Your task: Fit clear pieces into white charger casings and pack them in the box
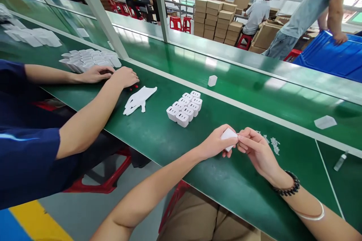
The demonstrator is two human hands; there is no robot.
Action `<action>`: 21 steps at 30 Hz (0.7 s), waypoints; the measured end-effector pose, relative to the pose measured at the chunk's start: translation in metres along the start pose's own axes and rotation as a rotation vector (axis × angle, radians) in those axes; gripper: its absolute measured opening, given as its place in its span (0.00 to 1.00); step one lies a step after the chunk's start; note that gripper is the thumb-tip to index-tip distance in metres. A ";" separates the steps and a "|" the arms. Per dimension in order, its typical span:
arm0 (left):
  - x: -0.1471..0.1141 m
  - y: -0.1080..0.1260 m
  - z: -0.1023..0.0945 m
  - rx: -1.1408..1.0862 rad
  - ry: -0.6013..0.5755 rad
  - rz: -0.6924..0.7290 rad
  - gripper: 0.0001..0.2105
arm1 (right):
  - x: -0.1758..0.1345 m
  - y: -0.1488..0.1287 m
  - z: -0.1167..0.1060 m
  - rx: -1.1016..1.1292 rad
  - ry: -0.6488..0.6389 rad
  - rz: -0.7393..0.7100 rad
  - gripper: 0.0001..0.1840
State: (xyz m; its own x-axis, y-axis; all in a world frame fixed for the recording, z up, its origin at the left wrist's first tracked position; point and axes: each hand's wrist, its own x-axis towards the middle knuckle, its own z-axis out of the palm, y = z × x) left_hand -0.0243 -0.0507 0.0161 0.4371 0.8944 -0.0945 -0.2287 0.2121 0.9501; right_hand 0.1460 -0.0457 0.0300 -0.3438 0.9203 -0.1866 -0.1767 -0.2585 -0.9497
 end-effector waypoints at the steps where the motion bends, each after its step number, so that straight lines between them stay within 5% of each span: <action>1: 0.000 0.001 0.000 0.009 0.004 -0.001 0.12 | 0.000 -0.001 0.000 0.002 -0.005 0.001 0.13; 11: -0.003 0.007 0.003 0.125 0.106 0.023 0.10 | 0.004 -0.003 0.000 -0.129 -0.070 -0.168 0.13; 21: -0.001 0.006 0.002 0.192 0.170 0.008 0.09 | 0.008 -0.008 0.002 -0.166 -0.085 -0.151 0.18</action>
State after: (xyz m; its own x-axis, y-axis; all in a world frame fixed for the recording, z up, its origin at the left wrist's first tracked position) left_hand -0.0247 -0.0515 0.0221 0.2802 0.9524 -0.1203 -0.0548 0.1410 0.9885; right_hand 0.1426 -0.0369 0.0370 -0.4023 0.9152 -0.0238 -0.0802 -0.0611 -0.9949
